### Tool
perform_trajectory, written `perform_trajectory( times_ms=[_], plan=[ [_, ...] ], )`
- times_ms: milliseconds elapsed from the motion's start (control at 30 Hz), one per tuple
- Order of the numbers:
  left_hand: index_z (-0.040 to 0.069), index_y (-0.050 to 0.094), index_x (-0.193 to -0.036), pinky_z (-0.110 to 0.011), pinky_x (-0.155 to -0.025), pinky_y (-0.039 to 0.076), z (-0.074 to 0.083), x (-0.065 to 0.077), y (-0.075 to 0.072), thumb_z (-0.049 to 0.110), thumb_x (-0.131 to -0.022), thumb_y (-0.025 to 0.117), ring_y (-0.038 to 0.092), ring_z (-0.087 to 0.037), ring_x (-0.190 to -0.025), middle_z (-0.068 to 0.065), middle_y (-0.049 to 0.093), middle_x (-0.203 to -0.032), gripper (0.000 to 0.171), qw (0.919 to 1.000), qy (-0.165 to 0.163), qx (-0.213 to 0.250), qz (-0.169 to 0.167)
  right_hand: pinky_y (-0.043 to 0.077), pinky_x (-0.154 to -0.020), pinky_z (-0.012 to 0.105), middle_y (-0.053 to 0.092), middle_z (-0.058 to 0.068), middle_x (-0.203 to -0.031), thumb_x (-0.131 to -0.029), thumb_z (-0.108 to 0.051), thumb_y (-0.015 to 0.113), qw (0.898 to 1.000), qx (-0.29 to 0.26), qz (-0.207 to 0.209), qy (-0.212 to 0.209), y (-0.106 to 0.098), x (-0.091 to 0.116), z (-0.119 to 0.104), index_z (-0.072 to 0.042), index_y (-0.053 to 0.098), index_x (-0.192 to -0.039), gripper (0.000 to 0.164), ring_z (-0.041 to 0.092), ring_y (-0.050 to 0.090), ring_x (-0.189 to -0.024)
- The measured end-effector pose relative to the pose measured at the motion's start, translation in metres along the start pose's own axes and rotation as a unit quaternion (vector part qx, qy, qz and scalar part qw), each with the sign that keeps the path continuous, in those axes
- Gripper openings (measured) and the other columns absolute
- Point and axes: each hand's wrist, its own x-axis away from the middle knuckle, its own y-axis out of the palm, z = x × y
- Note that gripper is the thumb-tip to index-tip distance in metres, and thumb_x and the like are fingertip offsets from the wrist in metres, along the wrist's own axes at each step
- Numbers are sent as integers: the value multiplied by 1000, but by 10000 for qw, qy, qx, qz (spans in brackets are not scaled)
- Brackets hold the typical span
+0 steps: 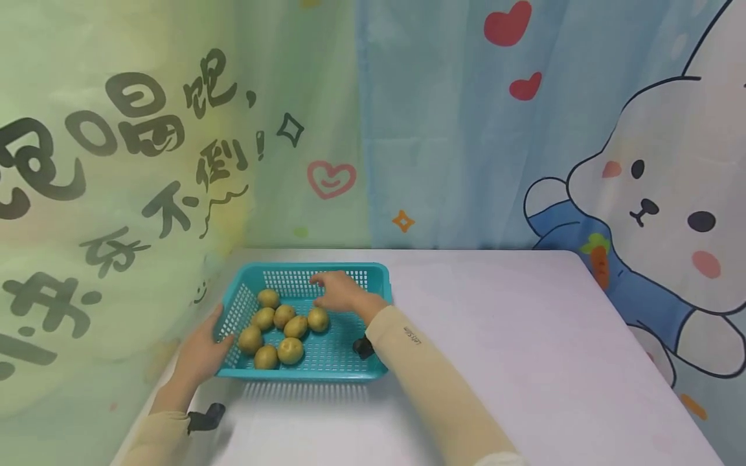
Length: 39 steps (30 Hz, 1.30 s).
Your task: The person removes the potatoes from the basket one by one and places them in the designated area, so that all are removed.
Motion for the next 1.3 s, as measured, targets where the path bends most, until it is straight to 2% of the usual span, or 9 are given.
perform_trajectory(
  times_ms=[133, 300, 600, 833, 1000, 1300],
  plan=[
    [9, 13, -157, -61, -102, 35, -2, 2, 3, 12, -94, 47, 39, -48, -132, -27, 26, -155, 72, 9997, -71, 193, -109, 45, -99, 43, 59, 11, -134, -91, -15, 69, 9995, -205, 102, 231, 11, -5, 10, -11, 54, -138, 50, 29, 53, -123],
    [10, 13, -157, -60, -98, 38, -4, 3, 0, 6, -91, 44, 43, -47, -128, -27, 26, -155, 73, 9997, -53, 200, -89, 45, -99, 43, 59, 13, -133, -88, -15, 71, 9989, -311, 27, 354, 21, -7, 13, -9, 56, -136, 51, 30, 53, -123],
    [10, 9, -158, -62, -106, 28, -5, 3, -6, 2, -92, 41, 28, -50, -137, -26, 19, -157, 73, 9986, -127, 404, -331, 44, -100, 39, 57, 10, -137, -84, -17, 74, 9983, 29, -421, 409, 45, -11, 15, -10, 55, -137, 57, 27, 52, -125],
    [10, 10, -158, -63, -103, 31, -2, 1, -3, 2, -92, 42, 33, -51, -134, -27, 21, -156, 74, 9982, -167, 461, -344, 44, -100, 38, 56, 8, -138, -83, -18, 78, 9975, -35, -553, 445, 53, -10, 20, -12, 52, -141, 65, 26, 52, -123],
    [11, 8, -158, -63, -104, 30, 0, 1, -4, 0, -92, 42, 32, -50, -135, -27, 19, -157, 75, 9975, -142, 578, -383, 45, -98, 37, 58, 7, -136, -82, -16, 79, 9978, -158, -501, 401, 54, -10, 17, -12, 53, -140, 64, 24, 54, -121],
    [10, 7, -158, -63, -106, 27, -1, 2, -4, 0, -93, 42, 27, -50, -138, -27, 17, -158, 75, 9973, -101, 561, -464, 46, -96, 33, 63, 4, -126, -83, -17, 78, 9979, 442, -409, 233, 61, -11, 12, -12, 58, -133, 53, 21, 57, -115]
  ],
)
